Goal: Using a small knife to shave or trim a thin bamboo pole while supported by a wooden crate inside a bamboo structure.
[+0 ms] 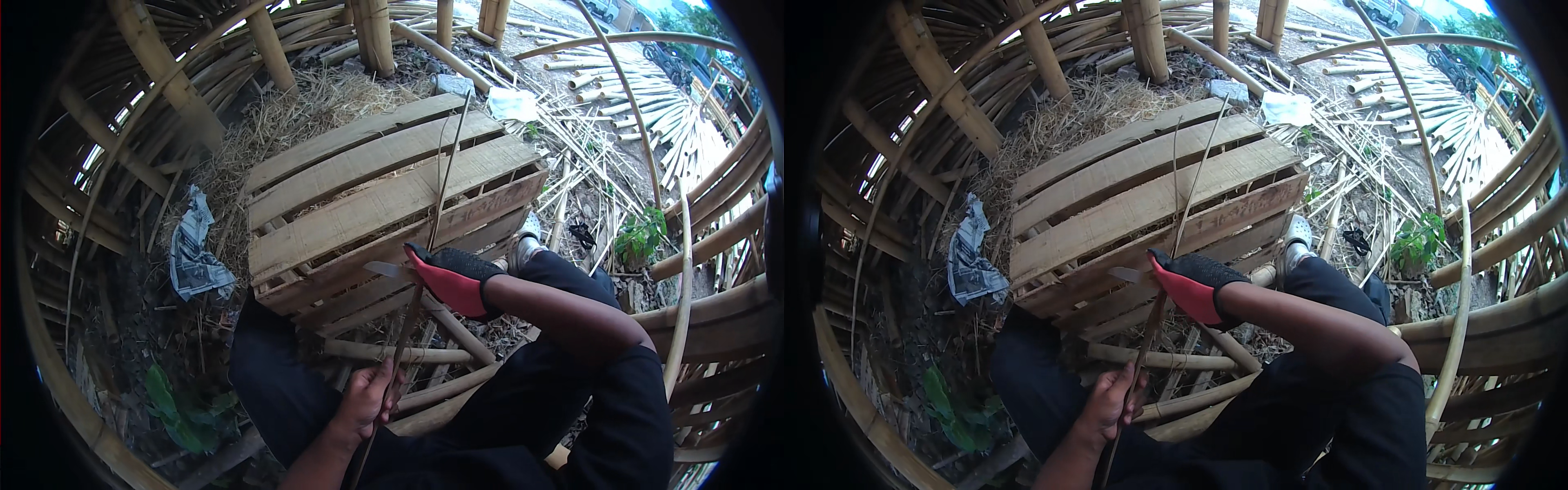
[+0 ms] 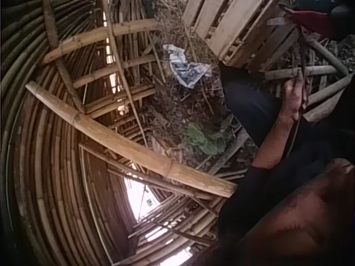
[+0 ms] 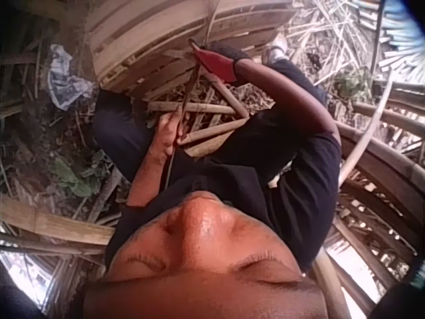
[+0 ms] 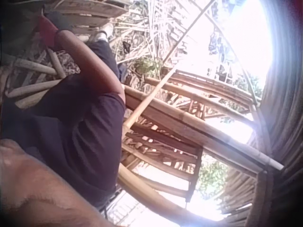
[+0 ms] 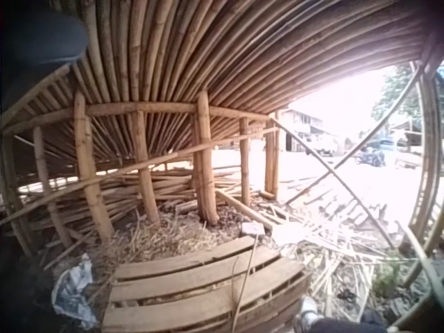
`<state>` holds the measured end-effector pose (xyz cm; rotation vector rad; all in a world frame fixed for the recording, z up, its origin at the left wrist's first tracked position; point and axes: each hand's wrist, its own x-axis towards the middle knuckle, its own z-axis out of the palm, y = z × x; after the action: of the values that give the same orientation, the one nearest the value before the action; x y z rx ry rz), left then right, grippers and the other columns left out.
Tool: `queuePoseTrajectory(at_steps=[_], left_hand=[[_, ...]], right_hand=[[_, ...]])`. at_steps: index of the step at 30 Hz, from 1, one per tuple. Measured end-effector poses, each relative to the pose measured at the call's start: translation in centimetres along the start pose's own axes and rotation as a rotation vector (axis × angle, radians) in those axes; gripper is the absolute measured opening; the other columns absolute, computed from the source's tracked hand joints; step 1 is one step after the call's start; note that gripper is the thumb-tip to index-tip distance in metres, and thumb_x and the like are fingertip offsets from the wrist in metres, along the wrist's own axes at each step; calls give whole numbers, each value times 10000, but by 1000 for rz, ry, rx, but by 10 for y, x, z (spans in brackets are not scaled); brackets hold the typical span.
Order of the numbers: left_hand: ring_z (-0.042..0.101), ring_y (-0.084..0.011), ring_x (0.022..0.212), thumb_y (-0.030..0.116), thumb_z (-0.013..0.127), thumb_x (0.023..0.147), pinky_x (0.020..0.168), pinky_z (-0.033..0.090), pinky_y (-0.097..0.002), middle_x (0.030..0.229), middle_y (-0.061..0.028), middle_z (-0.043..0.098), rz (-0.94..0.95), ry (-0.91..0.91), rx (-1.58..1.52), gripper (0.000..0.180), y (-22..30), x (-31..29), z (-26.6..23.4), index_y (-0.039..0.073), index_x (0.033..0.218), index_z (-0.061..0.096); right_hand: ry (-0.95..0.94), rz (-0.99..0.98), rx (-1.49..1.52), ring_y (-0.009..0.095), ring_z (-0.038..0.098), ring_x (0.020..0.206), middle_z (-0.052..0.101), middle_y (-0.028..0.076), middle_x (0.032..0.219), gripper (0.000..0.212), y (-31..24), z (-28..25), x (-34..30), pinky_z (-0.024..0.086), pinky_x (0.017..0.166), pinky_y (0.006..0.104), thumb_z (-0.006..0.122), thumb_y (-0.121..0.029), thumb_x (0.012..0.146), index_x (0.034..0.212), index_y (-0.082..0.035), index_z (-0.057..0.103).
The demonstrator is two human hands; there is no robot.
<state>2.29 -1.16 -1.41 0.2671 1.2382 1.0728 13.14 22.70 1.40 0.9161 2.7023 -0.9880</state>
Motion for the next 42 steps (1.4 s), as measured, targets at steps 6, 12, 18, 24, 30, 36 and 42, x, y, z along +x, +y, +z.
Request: queuePoseTrajectory(at_steps=[6,12,18,24,30,36,42], left_hand=[[347,-66,354,399,415,1012,353,270,-208,486,21,377,-16,-9,-26,396,1,-1,-2,53,863,536],[342,-65,353,404,425,1008,357,273,-207,481,25,372,1,1,-38,391,4,0,1,60,863,538],[327,-60,344,429,441,997,351,270,-203,478,24,380,2,38,-48,413,3,2,2,62,846,555],[327,-59,342,426,439,999,354,274,-207,483,27,386,16,77,4,416,3,-2,0,61,846,567],[333,-59,346,409,426,1007,355,276,-207,486,28,384,40,50,9,412,4,-1,0,54,846,558],[341,-54,352,415,416,1010,353,276,-199,484,26,382,43,40,10,423,3,-2,-2,53,827,538],[343,-45,357,426,418,1006,343,287,-181,477,27,377,50,38,40,428,5,-2,1,63,803,520]], right_hand=[[-292,417,1048,83,325,575,395,-33,668,534,-18,-2,-3,264,536,259,383,-651,928,912,-159,588],[-20,-64,125,267,612,736,604,165,771,449,-14,-10,-8,471,717,358,325,-489,991,1124,-148,586],[169,-94,-367,377,638,612,633,217,736,432,-25,-1,-19,481,509,487,324,-456,983,1320,-260,509],[-149,4,-103,349,665,813,648,206,804,490,-37,-11,-20,491,775,513,321,-463,979,1392,-220,421],[-154,99,822,164,591,841,612,29,859,600,-14,25,-2,467,765,374,272,-600,962,1144,-137,606],[-660,338,940,115,440,725,488,40,913,511,-24,-10,0,398,690,234,270,-397,1035,1450,-99,290],[-396,36,992,45,399,551,424,-43,630,662,2,18,8,333,503,224,342,-767,860,793,-132,518]])
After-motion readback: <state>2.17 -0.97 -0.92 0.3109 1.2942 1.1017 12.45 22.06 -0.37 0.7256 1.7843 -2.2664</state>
